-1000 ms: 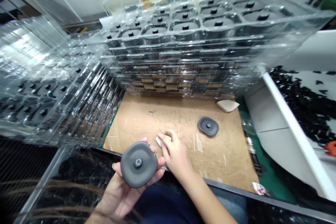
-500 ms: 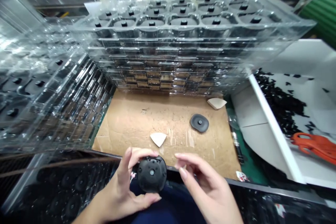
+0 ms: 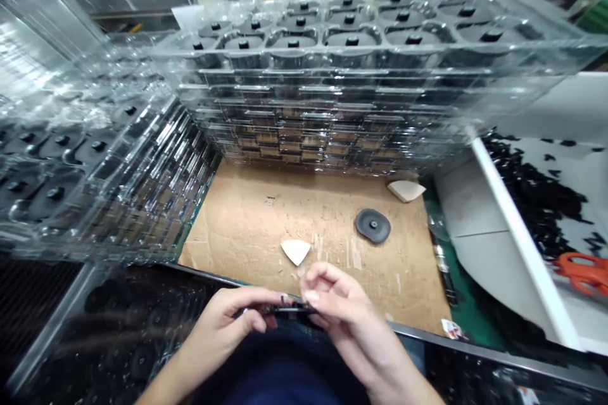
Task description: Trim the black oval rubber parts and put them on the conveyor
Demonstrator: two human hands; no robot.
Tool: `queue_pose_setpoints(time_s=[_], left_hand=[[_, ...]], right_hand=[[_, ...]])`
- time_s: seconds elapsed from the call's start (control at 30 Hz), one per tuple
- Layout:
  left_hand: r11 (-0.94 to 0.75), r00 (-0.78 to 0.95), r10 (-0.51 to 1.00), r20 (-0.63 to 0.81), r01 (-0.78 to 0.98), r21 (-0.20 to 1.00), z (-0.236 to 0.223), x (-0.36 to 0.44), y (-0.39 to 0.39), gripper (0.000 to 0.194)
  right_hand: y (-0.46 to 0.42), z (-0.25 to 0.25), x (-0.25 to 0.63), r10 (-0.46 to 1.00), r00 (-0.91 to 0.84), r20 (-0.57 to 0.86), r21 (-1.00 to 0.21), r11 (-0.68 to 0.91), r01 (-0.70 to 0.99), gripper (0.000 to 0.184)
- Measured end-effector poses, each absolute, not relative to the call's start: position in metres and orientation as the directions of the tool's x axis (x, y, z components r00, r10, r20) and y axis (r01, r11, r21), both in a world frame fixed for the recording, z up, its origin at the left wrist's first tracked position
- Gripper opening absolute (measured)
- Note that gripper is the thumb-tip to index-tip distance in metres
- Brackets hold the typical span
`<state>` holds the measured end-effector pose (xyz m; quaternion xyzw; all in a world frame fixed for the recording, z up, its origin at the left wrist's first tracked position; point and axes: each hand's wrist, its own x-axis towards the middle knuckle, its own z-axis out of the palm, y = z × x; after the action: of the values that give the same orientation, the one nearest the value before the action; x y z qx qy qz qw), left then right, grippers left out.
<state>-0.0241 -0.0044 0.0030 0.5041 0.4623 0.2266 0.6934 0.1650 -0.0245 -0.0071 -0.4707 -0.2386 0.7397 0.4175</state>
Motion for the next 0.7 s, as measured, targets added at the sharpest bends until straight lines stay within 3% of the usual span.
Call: queue_pose_setpoints(time_s=[0.07,0.2,0.33,0.43,0.57,0.7], left_hand=[[0.526,0.440,0.745,-0.501,0.076,0.847,-0.001,-0.021,-0.005,0.030],[0.567,0.343,0.773,-0.534,0.003,0.824,-0.007,-0.013,-0.005,0.041],[0.561,0.271,0.800,-0.535,-0.024,0.827,-0.002,-0.003,-0.001,0.038],[0.534,0.232,0.822,-0.520,0.006,0.846,0.004,0.005,0.003,0.035],[0.428,0.125,0.891,-0.436,0.083,0.900,0.013,0.007,0.017,0.035],[0.216,-0.030,0.976,-0.217,0.310,0.926,0.043,-0.001,0.056,0.036]], right_hand=[[-0.022,-0.011,0.165,0.831,-0.243,-0.501,-0.740,-0.557,-0.378,0.024],[-0.006,-0.015,0.170,0.876,-0.197,-0.440,-0.862,-0.473,-0.183,0.018],[0.040,-0.025,0.181,0.978,-0.064,-0.200,-0.976,-0.194,0.096,0.008],[0.078,-0.040,0.183,0.991,-0.134,-0.018,-0.966,0.017,0.258,0.011],[0.104,-0.067,0.174,0.954,-0.277,0.112,-0.904,0.214,0.371,0.020],[0.107,-0.084,0.171,0.927,-0.339,0.160,-0.855,0.302,0.421,0.020]])
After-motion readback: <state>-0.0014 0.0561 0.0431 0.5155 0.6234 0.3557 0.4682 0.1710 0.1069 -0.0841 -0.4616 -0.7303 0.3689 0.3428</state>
